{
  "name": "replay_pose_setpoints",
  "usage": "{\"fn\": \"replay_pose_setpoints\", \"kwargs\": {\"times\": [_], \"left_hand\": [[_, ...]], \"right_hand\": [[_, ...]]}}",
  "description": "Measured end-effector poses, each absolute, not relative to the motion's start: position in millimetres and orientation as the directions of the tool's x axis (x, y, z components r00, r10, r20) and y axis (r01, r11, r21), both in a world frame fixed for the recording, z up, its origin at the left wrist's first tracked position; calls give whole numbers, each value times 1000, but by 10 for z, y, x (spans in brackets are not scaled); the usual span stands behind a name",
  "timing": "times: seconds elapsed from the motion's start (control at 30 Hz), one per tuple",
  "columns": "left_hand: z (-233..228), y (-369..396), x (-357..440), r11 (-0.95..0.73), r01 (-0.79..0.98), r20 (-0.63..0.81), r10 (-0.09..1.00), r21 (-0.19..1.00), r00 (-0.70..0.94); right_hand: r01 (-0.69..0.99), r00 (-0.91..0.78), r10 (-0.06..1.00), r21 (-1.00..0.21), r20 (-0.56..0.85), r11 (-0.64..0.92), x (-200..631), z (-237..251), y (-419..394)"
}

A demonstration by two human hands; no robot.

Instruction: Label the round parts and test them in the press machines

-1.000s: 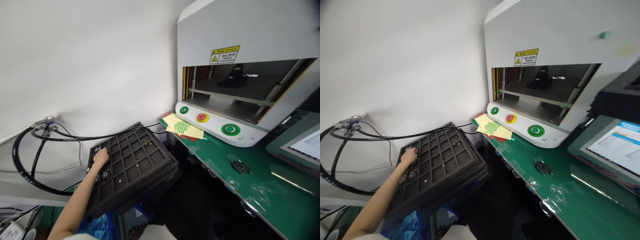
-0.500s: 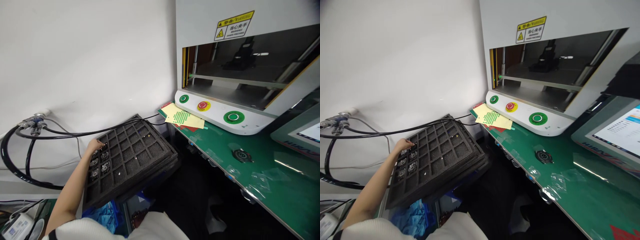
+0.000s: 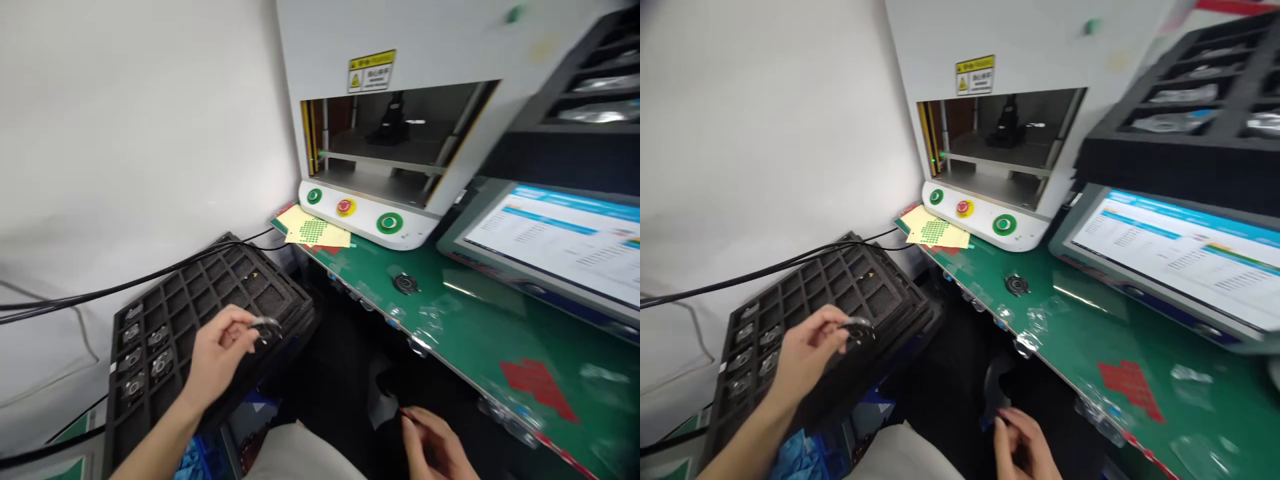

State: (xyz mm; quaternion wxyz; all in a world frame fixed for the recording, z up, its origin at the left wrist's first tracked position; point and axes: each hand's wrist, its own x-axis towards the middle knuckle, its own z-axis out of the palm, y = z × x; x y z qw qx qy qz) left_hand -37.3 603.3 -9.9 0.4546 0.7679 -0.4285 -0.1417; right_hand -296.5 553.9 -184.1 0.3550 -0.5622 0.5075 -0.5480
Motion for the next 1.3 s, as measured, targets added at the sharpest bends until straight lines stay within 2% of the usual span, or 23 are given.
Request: {"fn": "replay_pose_setpoints", "kwargs": {"times": [0.07,0.1,0.17,0.27,0.37,0.47,0.57,0.67,0.8,0.87,0.93,1.07,1.17,1.3], "left_hand": [[-221,5890,-673,35,-414,245,-851,909,465],[-278,5817,-789,111,-350,257,-878,930,404],[-381,5675,-975,189,-221,249,-925,957,288],[-516,5507,-1220,200,-54,206,-968,978,146],[-644,5425,-1462,131,97,131,-991,987,2],[-749,5387,-1654,-28,238,6,-990,971,-142],[-826,5336,-1756,-187,343,-100,-962,921,-255],[-900,5251,-1782,-337,437,-139,-895,834,-425],[-1005,5104,-1802,-611,440,-155,-682,658,-715],[-1043,5033,-1823,-708,421,-154,-593,567,-790],[-1053,4977,-1832,-755,396,-150,-539,523,-829],[-995,4918,-1776,-716,235,-232,-489,658,-841],[-943,4889,-1709,-650,141,-295,-514,747,-806],[-885,4862,-1684,-571,105,-304,-573,814,-761]], "right_hand": [[-169,9,-912,-898,411,-406,-2957,-1602,5492],[-169,36,-889,-874,456,-455,-2967,-1492,5468],[-170,39,-869,-854,493,-492,-2997,-1306,5426],[-132,52,-879,-869,474,-477,-3045,-1131,5374],[-88,55,-895,-891,442,-446,-3117,-1067,5314],[-60,48,-905,-903,424,-426,-3229,-1055,5249],[-38,80,-930,-931,359,-363,-3359,-1042,5194],[4,155,-947,-959,282,-285,-3475,-1009,5137],[121,328,-909,-966,257,-230,-3574,-959,5014],[163,400,-882,-966,251,-201,-3597,-944,4950],[201,463,-850,-964,253,-177,-3609,-938,4906],[233,551,-785,-955,283,-181,-3617,-937,4882],[216,567,-770,-955,292,-203,-3613,-952,4872],[264,536,-773,-937,341,-230,-3595,-1009,4869]]}}
